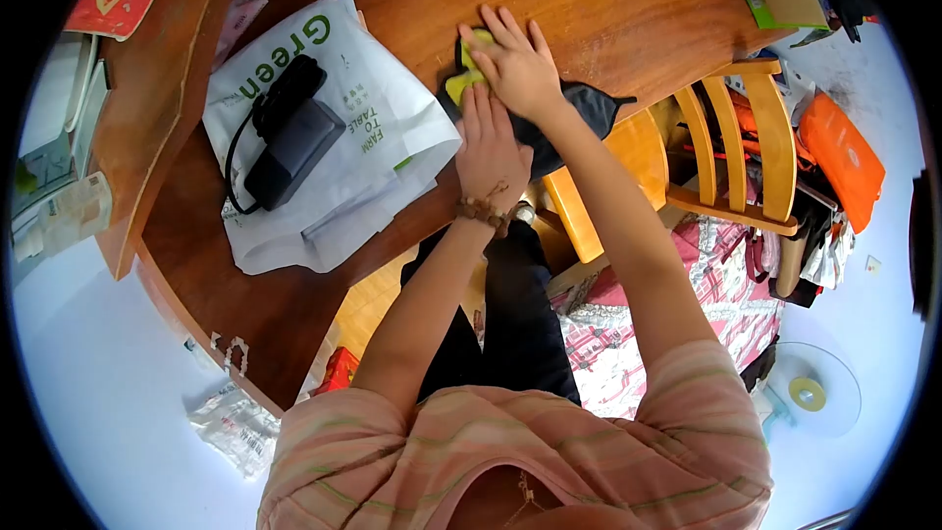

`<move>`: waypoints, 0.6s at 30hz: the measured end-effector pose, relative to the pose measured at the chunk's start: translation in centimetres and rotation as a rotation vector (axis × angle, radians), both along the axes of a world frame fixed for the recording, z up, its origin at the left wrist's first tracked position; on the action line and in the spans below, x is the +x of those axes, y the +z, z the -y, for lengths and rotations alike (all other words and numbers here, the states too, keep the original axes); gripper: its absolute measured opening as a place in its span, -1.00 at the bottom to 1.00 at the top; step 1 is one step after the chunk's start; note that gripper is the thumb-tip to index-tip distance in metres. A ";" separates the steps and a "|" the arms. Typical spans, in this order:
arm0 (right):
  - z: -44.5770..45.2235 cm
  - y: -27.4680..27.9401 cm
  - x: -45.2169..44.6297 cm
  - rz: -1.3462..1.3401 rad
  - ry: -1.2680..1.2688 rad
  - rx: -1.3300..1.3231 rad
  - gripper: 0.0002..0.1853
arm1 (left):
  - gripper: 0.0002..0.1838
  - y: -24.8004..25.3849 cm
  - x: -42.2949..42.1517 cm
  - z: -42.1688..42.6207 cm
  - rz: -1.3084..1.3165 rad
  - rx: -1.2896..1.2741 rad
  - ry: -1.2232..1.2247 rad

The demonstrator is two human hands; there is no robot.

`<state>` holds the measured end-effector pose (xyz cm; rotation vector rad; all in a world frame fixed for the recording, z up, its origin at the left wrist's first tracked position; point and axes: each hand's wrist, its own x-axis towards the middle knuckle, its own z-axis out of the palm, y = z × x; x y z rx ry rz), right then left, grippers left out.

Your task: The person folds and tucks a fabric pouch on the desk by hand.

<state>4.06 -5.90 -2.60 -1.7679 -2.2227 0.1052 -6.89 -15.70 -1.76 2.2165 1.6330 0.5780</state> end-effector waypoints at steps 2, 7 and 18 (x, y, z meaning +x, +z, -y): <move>3.3 0.3 0.3 0.004 0.016 -0.040 -0.56 | -0.21 1.0 -1.0 1.2 0.027 -0.136 -0.021; 0.2 0.6 -0.8 -0.048 -0.023 -0.053 -0.57 | -0.22 -0.1 -0.9 1.5 -0.021 -0.014 -0.015; 1.0 0.2 -2.5 -0.074 -0.041 -0.053 -0.57 | -0.21 0.2 -2.1 2.2 0.013 -0.018 -0.011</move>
